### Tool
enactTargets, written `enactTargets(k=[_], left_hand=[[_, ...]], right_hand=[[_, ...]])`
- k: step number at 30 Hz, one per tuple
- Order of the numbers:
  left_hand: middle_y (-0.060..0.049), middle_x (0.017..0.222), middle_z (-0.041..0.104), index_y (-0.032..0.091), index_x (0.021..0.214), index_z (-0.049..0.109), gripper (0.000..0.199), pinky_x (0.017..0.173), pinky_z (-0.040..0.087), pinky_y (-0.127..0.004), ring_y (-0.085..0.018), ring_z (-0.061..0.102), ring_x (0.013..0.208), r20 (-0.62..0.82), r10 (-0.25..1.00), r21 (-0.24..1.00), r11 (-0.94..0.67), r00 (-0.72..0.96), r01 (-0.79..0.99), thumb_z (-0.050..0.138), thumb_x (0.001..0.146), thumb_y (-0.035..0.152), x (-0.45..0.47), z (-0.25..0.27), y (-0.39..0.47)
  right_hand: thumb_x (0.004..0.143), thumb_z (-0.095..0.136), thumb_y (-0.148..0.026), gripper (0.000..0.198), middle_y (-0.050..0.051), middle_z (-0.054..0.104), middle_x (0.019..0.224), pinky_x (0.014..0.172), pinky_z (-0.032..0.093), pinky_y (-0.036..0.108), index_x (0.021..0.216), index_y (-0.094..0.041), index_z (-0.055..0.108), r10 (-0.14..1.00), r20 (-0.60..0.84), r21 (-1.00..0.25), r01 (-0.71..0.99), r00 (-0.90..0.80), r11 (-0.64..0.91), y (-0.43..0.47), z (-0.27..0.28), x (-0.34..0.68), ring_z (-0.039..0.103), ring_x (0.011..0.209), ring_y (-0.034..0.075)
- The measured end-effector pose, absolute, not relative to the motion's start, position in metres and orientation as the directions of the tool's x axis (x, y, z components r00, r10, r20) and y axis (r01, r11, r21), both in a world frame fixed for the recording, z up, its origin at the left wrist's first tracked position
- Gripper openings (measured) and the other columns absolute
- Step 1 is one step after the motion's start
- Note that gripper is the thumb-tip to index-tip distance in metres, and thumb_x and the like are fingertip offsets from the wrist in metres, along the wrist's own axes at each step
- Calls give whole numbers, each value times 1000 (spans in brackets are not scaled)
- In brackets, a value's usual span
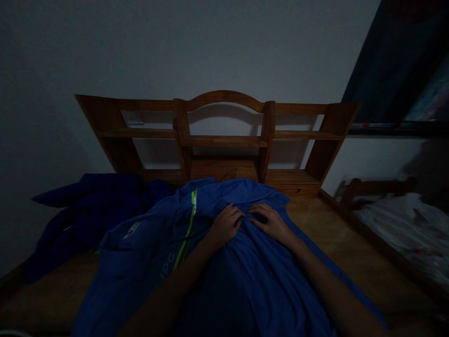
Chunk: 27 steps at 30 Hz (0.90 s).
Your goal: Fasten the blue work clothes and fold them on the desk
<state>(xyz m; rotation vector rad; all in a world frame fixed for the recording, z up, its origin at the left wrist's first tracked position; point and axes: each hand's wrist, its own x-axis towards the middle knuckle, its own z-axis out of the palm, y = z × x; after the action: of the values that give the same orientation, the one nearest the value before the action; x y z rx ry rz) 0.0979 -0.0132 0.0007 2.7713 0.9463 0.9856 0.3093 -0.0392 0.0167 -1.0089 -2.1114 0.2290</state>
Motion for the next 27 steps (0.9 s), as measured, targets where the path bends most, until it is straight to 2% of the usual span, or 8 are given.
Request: enactTargets(k=[3, 5, 12, 19, 27], left_hand=[[-2, 93, 61, 20, 95, 60, 12, 90, 44, -34, -16, 54, 94, 551, 606, 281, -782, 574, 556, 53, 84, 20, 98, -5, -7], [-2, 88, 60, 19, 90, 60, 9, 84, 46, -32, -16, 54, 90, 557, 614, 289, -774, 559, 563, 53, 85, 21, 98, -6, -5], [-5, 93, 55, 18, 100, 58, 24, 81, 46, -28, -14, 54, 87, 521, 596, 295, -797, 611, 526, 35, 92, 16, 101, 3, -17], [-4, 96, 54, 19, 101, 57, 20, 81, 47, -26, -14, 56, 86, 523, 634, 334, -768, 570, 547, 40, 91, 19, 103, 6, -23], [-3, 93, 56, 19, 97, 58, 16, 80, 45, -25, -14, 56, 86, 551, 621, 294, -770, 558, 566, 45, 87, 19, 102, 5, -20]], right_hand=[[80, 62, -26, 27, 4, 60, 106, 91, 43, 34, 108, -26, 61, 724, 521, -439, 584, -453, 682, -39, 13, 305, 53, 103, 19], [82, 61, -26, 27, 4, 60, 105, 90, 43, 33, 108, -26, 61, 730, 503, -433, 597, -462, 676, -39, 11, 304, 53, 102, 19], [88, 48, -18, 20, 5, 57, 94, 82, 44, 32, 102, -23, 62, 729, 527, -381, 646, -436, 661, -43, 9, 300, 52, 93, 18], [88, 47, -15, 18, 5, 56, 96, 84, 43, 30, 99, -22, 60, 708, 567, -392, 618, -421, 682, -48, 15, 296, 52, 96, 17], [88, 47, -15, 19, 4, 57, 99, 85, 43, 30, 101, -22, 59, 701, 597, -366, 646, -389, 670, -47, 13, 294, 52, 97, 17]])
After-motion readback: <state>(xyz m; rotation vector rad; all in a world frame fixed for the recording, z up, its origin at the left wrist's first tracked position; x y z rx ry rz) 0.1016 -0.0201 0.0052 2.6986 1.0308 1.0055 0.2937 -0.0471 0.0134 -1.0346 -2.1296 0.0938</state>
